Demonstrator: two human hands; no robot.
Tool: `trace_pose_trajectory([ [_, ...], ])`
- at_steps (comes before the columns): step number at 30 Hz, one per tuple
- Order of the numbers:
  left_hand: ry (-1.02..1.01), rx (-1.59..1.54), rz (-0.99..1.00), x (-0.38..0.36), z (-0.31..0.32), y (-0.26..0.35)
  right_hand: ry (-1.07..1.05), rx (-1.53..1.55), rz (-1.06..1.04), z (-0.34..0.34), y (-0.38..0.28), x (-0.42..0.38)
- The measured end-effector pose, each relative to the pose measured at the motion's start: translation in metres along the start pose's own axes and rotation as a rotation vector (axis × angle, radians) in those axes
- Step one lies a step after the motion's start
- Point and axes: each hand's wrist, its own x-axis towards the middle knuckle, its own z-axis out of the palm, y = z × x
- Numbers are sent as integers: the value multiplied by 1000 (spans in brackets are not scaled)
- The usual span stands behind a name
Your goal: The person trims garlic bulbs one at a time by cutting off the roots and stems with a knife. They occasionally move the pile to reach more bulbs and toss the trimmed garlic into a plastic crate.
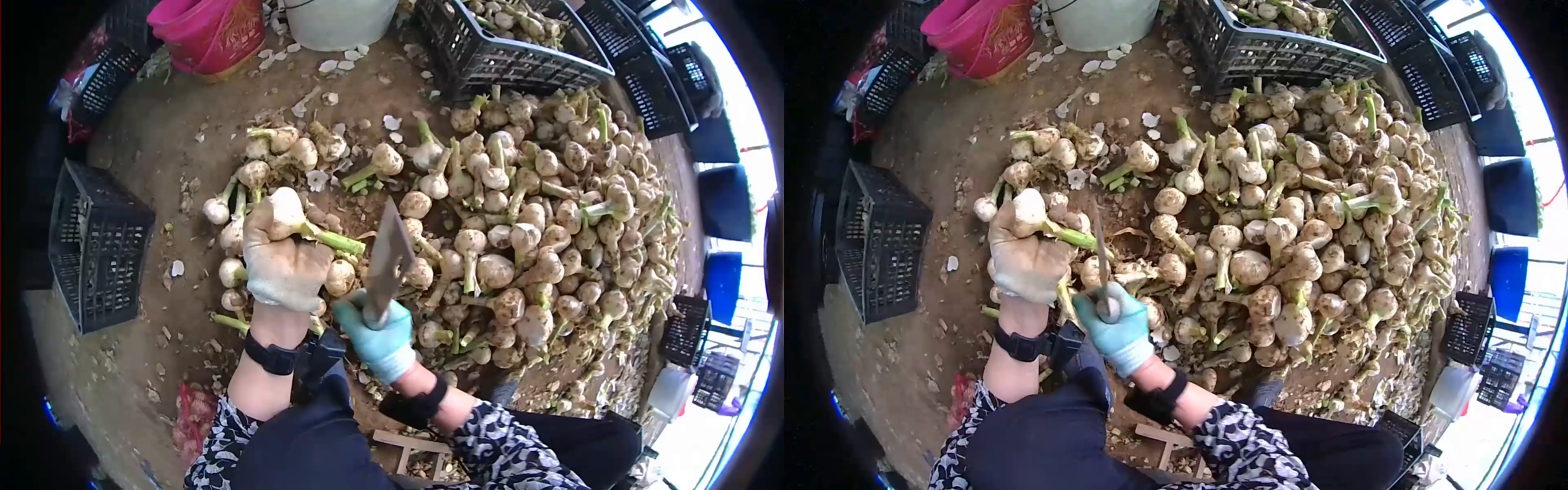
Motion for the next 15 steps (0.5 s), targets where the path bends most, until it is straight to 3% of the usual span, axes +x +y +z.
trace_pose_trajectory([
  [2,38,-18,31,-1,-1,5,-23,-120,51,5,31,16],
  [4,-203,-39,-96,-11,14,17,31,-89,399,-2,58,13],
  [5,-442,-153,-136,-14,29,9,13,-104,327,-7,56,8],
  [6,-395,-117,-151,-19,50,-6,-17,-124,251,-10,55,5],
  [7,-483,193,-97,-17,33,-30,-30,-109,92,-14,72,4],
  [9,-643,838,96,-14,-3,-79,54,-459,-335,-24,107,7],
  [11,-436,1787,317,5,62,-44,104,-527,-18,-43,60,7],
  [12,-155,1973,291,37,57,-29,135,-94,442,-48,32,-1],
  [13,67,2053,291,67,48,-14,110,-68,324,-60,50,0],
  [15,434,2053,130,110,39,18,129,-28,388,-64,39,-2],
])
